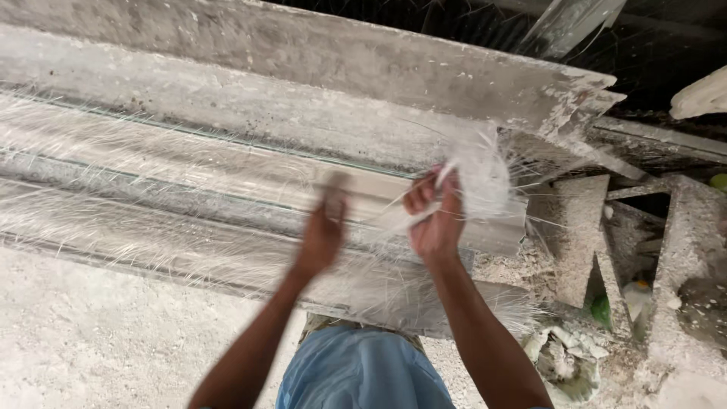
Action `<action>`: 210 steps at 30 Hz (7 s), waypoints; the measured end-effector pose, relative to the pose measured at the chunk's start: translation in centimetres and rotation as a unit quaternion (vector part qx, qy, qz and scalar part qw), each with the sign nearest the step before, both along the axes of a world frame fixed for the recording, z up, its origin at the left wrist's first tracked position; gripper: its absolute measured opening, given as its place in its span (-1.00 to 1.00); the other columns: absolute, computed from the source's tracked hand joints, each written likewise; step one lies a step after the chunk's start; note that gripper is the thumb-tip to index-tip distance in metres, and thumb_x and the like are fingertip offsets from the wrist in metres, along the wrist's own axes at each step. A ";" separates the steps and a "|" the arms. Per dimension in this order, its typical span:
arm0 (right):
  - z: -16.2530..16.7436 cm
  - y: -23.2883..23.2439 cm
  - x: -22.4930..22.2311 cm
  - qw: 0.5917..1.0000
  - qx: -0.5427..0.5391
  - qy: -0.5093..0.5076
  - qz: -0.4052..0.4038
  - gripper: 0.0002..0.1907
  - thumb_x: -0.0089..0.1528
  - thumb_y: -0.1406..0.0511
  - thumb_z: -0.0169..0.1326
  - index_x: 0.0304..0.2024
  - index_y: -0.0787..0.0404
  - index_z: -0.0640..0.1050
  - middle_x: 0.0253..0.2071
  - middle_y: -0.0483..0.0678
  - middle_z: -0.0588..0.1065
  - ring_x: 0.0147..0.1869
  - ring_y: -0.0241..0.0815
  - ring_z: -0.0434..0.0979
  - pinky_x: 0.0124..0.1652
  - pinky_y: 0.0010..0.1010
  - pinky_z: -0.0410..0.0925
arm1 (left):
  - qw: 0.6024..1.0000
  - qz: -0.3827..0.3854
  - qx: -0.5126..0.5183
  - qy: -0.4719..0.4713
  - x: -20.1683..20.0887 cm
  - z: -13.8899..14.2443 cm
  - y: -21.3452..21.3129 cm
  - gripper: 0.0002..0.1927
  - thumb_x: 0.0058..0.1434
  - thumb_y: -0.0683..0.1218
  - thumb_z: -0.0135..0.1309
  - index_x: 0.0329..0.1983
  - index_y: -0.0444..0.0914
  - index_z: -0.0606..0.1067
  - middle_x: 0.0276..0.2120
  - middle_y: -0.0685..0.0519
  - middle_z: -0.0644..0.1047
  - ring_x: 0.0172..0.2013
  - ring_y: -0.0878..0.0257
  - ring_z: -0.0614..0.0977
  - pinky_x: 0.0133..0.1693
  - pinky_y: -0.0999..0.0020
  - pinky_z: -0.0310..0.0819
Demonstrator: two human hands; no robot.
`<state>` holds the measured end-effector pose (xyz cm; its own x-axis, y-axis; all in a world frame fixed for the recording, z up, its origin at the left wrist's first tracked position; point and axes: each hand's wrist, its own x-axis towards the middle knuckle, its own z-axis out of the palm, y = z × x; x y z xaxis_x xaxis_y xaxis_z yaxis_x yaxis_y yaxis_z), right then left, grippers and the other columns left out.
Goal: The person repeatedly takes bundles of white fibrous strands from a bucket, lays them along a long rectangular mold, and smooths them with hands. The person also uses a trowel to spread a white paste over the strands and continues to press and smooth the material along the mold.
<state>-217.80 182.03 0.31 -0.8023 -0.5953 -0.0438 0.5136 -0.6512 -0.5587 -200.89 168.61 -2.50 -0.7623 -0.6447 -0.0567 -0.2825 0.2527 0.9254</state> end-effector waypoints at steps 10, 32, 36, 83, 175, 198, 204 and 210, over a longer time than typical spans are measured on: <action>8.0 12.6 -16.8 0.959 0.013 0.127 -0.253 -0.63 0.57 0.11 -0.17 0.07 0.23 0.53 -0.49 -0.15 0.26 -0.63 -0.40 0.06 -0.64 -0.51 0.01 | 0.954 -0.021 -0.299 -0.007 -2.1 -1.9 1.3 -0.72 0.51 -0.07 -0.15 -0.25 -0.30 0.47 -0.45 -0.07 0.59 -0.60 0.18 0.55 -0.60 0.25 0.43; -2.1 8.1 -6.0 0.994 -0.073 -0.006 0.077 -0.75 0.48 0.14 -0.02 -0.01 0.18 0.50 -0.31 -0.12 0.54 -0.37 -0.37 0.48 -0.41 -0.62 0.38 | 0.997 -0.064 0.002 0.053 -5.1 1.5 10.8 -0.67 0.51 -0.05 -0.19 -0.04 -0.33 0.54 -0.37 -0.11 0.63 -0.61 0.25 0.53 -0.59 0.32 0.45; 2.8 12.5 -14.4 0.981 0.036 0.144 -0.123 -0.82 0.61 0.23 -0.04 -0.03 0.18 0.49 -0.47 -0.23 0.36 -0.56 -0.44 0.18 -0.61 -0.62 0.13 | 0.964 -0.028 -0.257 0.061 -3.8 -1.8 4.7 -0.73 0.54 -0.15 -0.21 -0.17 -0.32 0.50 -0.38 -0.04 0.62 -0.64 0.32 0.53 -0.67 0.45 0.38; 4.5 18.2 -13.2 0.978 -0.014 0.163 -0.129 -0.74 0.54 0.17 -0.10 -0.04 0.16 0.53 -0.60 -0.26 0.22 -0.68 -0.47 0.06 -0.71 -0.59 0.03 | 0.979 -0.167 -0.057 0.097 -9.5 0.8 13.3 -0.75 0.50 -0.14 -0.24 -0.12 -0.32 0.47 -0.18 -0.16 0.65 -0.33 0.14 0.70 -0.40 0.43 0.68; 5.2 21.6 -19.1 0.920 0.094 0.265 -0.274 -0.73 0.58 0.20 -0.11 -0.08 0.19 0.53 -0.51 -0.21 0.33 -0.55 -0.41 0.20 -0.61 -0.54 0.19 | 0.881 -0.152 -0.329 -0.303 -13.8 -6.8 7.8 -0.42 0.26 -0.19 0.02 0.35 -0.41 0.25 0.26 -0.33 0.30 0.01 -0.11 0.57 -0.13 0.06 0.60; 7.3 -12.4 -4.7 0.587 0.379 0.678 0.229 -0.76 0.39 0.24 0.01 0.00 0.19 0.60 -0.13 -0.04 0.63 -0.21 -0.17 0.62 -0.19 -0.24 0.47 | 0.921 0.283 -0.240 -0.121 21.0 -1.7 0.2 -0.58 0.42 -0.11 -0.05 0.26 -0.43 0.34 0.22 -0.43 0.33 0.17 -0.31 0.47 0.08 -0.05 0.50; 0.2 -20.2 4.6 0.555 0.318 0.744 0.192 -0.67 0.33 0.26 0.10 0.13 0.21 0.55 0.02 0.05 0.58 0.00 -0.04 0.59 -0.07 -0.21 0.46 | 0.960 0.128 -0.223 -0.107 19.4 -2.3 -2.3 -0.67 0.30 -0.24 -0.05 0.12 -0.30 0.50 0.11 -0.19 0.51 0.10 -0.13 0.50 0.09 -0.02 0.42; -4.6 -18.5 4.9 0.613 0.490 0.589 0.193 -0.55 0.32 0.20 0.11 0.24 0.16 0.47 0.15 0.02 0.54 0.16 -0.05 0.59 0.04 -0.23 0.48 | 0.982 -0.018 -0.185 0.006 23.2 -3.3 -7.3 -0.70 0.28 -0.16 0.05 0.09 -0.25 0.54 0.05 -0.19 0.53 0.06 -0.11 0.53 -0.01 -0.01 0.46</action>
<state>-212.91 163.53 -4.25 -0.4278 -0.9021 -0.0573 -0.6126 0.3360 -0.7154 -177.70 161.27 -5.80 -0.7841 -0.5923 0.1855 -0.2578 0.5826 0.7708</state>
